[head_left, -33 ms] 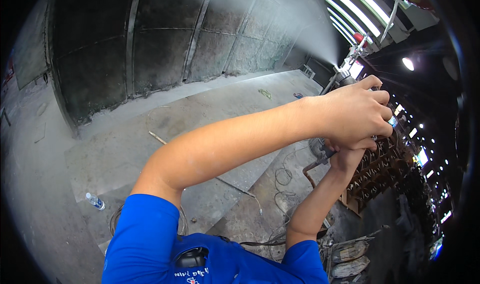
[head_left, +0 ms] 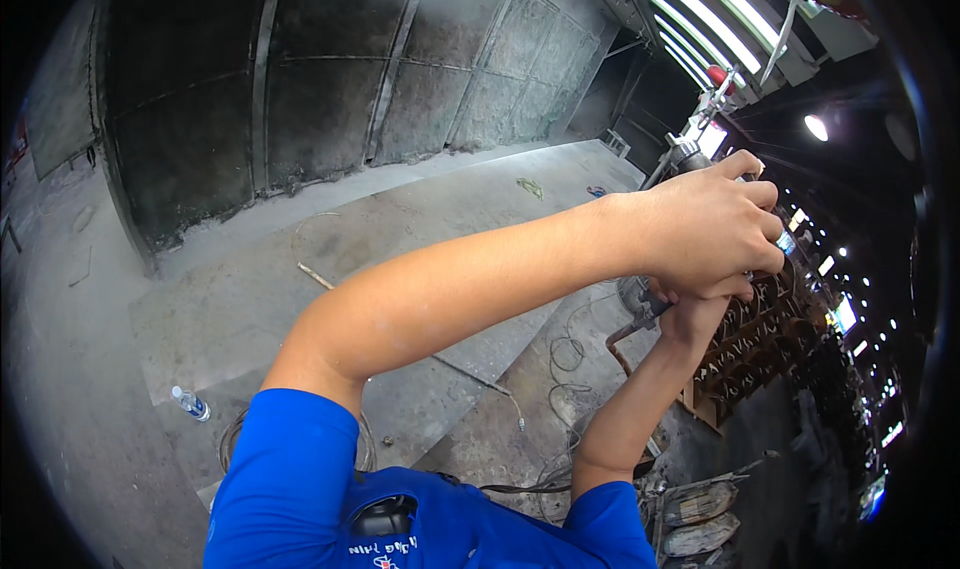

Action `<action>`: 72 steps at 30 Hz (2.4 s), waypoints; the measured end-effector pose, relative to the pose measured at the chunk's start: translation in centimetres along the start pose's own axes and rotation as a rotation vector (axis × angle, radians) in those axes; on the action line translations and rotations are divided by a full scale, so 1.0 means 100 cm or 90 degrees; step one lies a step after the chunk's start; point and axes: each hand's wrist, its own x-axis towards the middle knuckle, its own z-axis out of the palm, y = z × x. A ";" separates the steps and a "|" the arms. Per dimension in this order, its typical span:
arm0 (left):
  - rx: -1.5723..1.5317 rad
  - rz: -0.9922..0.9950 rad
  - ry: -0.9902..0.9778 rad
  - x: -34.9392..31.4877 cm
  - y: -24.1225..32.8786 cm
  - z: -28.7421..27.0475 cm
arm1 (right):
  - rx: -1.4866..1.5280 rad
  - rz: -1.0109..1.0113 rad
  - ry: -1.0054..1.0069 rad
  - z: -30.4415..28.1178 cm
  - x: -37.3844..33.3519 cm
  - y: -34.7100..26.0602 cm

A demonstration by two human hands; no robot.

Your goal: The person adjusts a spray gun connected to a hose, tests the spray output, and repeatedly disassembles and reassembles the nozzle over a bucket. The person uses a small tool to tighten or loosen parts of the spray gun.

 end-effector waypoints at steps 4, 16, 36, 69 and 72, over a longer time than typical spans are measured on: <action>0.042 0.017 -0.044 0.006 -0.005 0.001 | 0.064 0.050 -0.021 -0.005 0.008 0.004; 0.014 0.011 -0.057 0.009 -0.005 0.007 | 0.058 0.046 -0.012 -0.011 0.013 0.009; -0.239 -0.271 0.261 -0.042 -0.012 -0.061 | 0.241 0.094 -0.296 -0.029 0.011 -0.033; -0.326 -0.515 0.115 -0.163 0.125 0.029 | 0.011 0.112 -0.156 -0.051 -0.083 0.060; -0.452 -0.817 0.134 -0.220 0.181 0.048 | -0.057 0.160 -0.175 -0.052 -0.134 0.122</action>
